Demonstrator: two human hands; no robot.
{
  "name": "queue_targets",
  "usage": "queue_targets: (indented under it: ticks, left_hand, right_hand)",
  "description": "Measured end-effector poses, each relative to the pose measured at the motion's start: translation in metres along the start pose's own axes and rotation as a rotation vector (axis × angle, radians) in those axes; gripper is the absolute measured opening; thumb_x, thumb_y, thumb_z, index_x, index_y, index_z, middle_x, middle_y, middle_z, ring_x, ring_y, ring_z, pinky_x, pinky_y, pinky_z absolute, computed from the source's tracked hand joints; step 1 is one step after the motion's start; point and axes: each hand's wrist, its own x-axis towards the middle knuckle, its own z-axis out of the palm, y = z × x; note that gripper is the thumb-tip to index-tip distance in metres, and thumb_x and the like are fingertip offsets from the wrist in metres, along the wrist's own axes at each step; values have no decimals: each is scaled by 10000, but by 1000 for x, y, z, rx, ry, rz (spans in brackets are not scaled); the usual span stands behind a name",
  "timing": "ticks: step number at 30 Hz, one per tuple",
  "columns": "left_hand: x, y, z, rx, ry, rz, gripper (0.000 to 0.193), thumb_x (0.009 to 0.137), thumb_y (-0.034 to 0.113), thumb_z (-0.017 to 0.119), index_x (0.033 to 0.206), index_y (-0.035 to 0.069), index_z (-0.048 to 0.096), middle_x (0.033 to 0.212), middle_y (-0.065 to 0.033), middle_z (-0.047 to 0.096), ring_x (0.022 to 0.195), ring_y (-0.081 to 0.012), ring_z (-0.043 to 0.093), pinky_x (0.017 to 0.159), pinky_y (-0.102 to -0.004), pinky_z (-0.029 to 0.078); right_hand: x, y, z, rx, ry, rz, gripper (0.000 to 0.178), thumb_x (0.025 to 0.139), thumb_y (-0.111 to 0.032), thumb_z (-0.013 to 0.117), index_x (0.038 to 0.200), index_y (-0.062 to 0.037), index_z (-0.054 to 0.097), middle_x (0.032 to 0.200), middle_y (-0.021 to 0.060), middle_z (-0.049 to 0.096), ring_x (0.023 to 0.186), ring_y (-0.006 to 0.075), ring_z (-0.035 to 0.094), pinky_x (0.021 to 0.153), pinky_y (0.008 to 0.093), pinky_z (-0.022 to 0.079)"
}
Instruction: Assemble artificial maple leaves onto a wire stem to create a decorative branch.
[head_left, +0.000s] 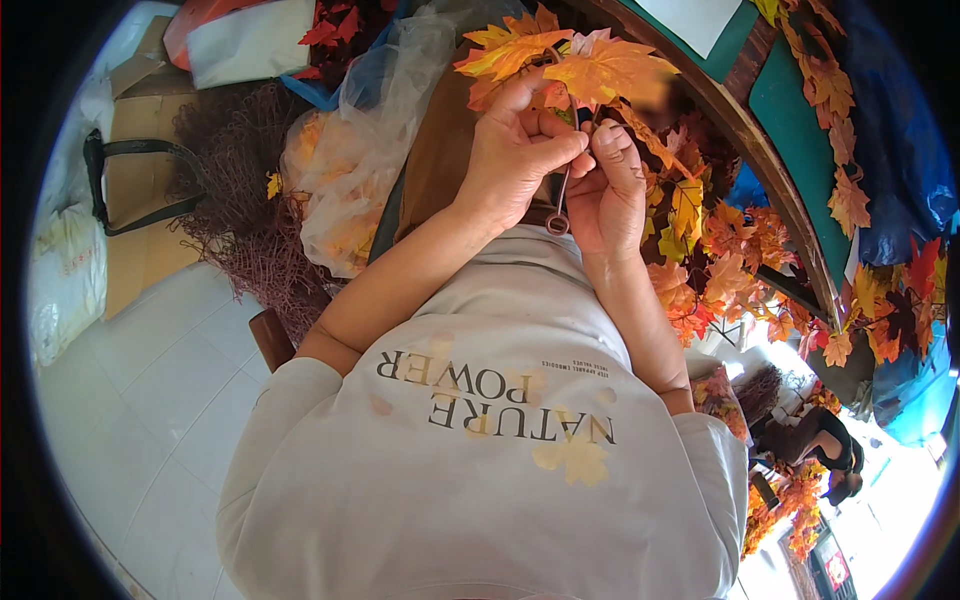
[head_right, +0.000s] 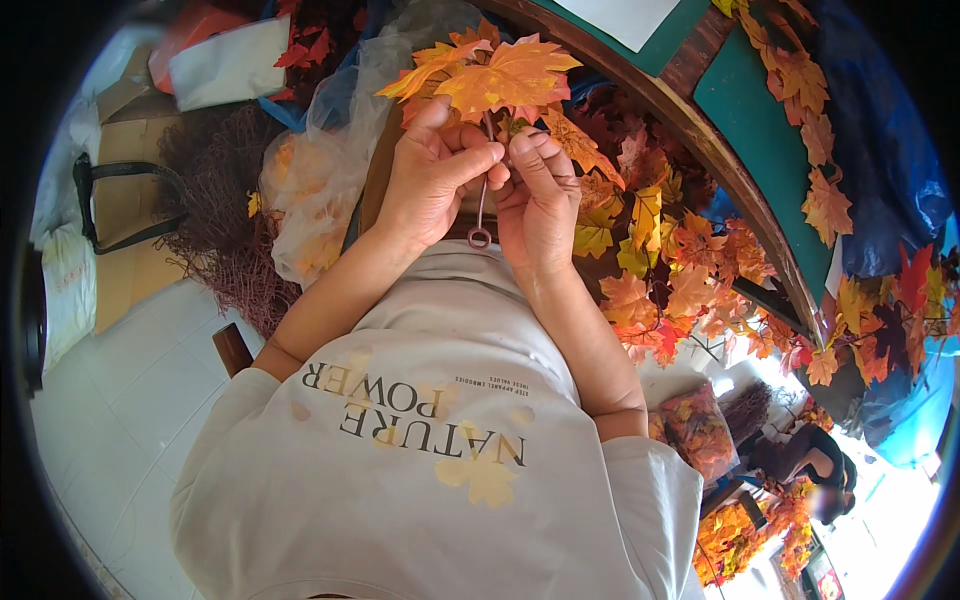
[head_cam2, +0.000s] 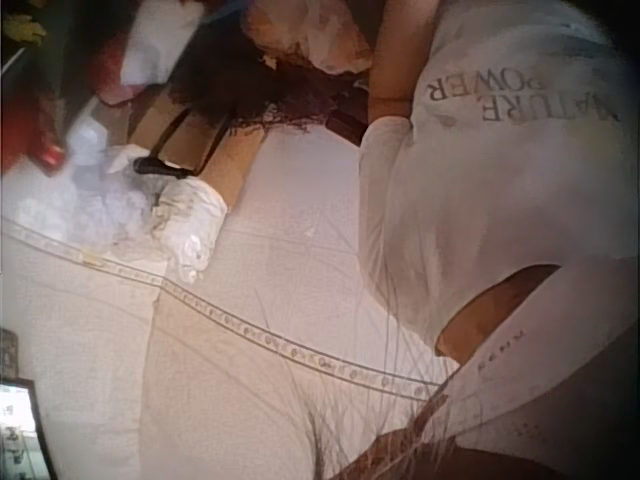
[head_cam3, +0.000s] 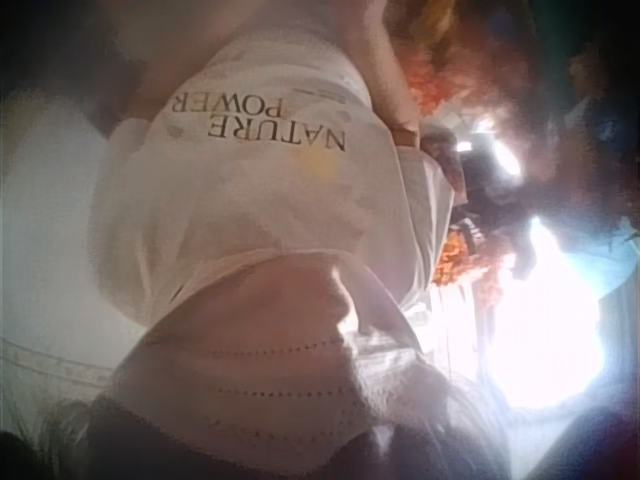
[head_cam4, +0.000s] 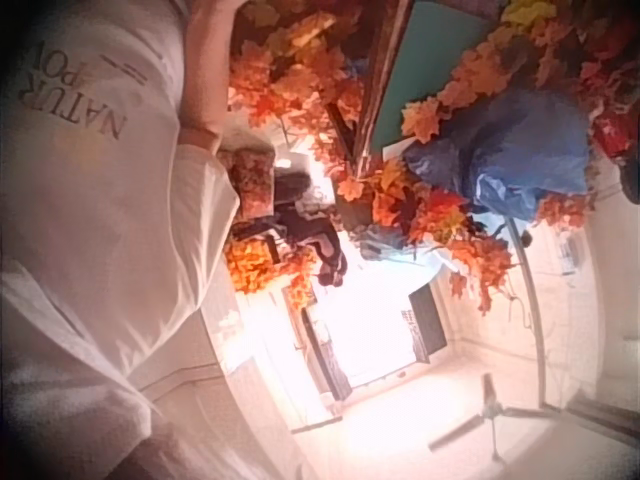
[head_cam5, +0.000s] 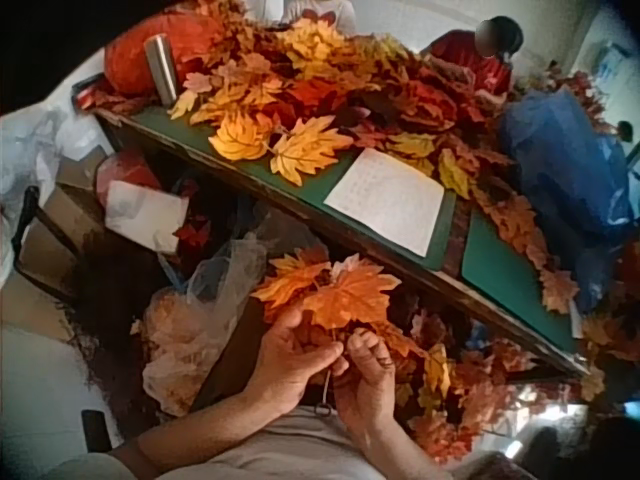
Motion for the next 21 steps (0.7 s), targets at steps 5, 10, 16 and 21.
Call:
queue_targets:
  ticks: [5,10,16,21]
  left_hand:
    - [-1,-3,-5,-14,16,14,443,773,-73,620,1174,2,446,762,-115,608,672,-192,645,639,-286,537]
    - [10,1,1,-25,20,-75,403,790,-63,606,1157,13,458,762,-105,602,670,-190,644,659,-296,545]
    - [13,1,26,-265,-24,-133,456,798,-47,587,1217,58,438,877,-51,555,757,-164,596,711,-318,536]
    - [-7,1,70,-250,-182,-170,434,857,8,555,1262,13,400,1038,-72,571,857,-135,582,735,-239,506]
  right_hand:
    - [-6,5,0,-19,6,-39,45,855,-23,582,869,-63,566,780,-1,586,635,90,565,596,212,486]
    - [1,-4,-4,-238,4,-137,62,857,-32,589,916,-24,574,808,8,600,659,101,569,617,211,482]
    - [-11,-53,-16,-1562,-328,-1231,378,644,-6,719,1011,-22,628,906,94,624,814,220,601,676,282,482]
    - [-30,-96,-9,-1437,-527,-1493,320,619,-70,708,939,-81,690,948,86,564,810,247,572,727,363,490]
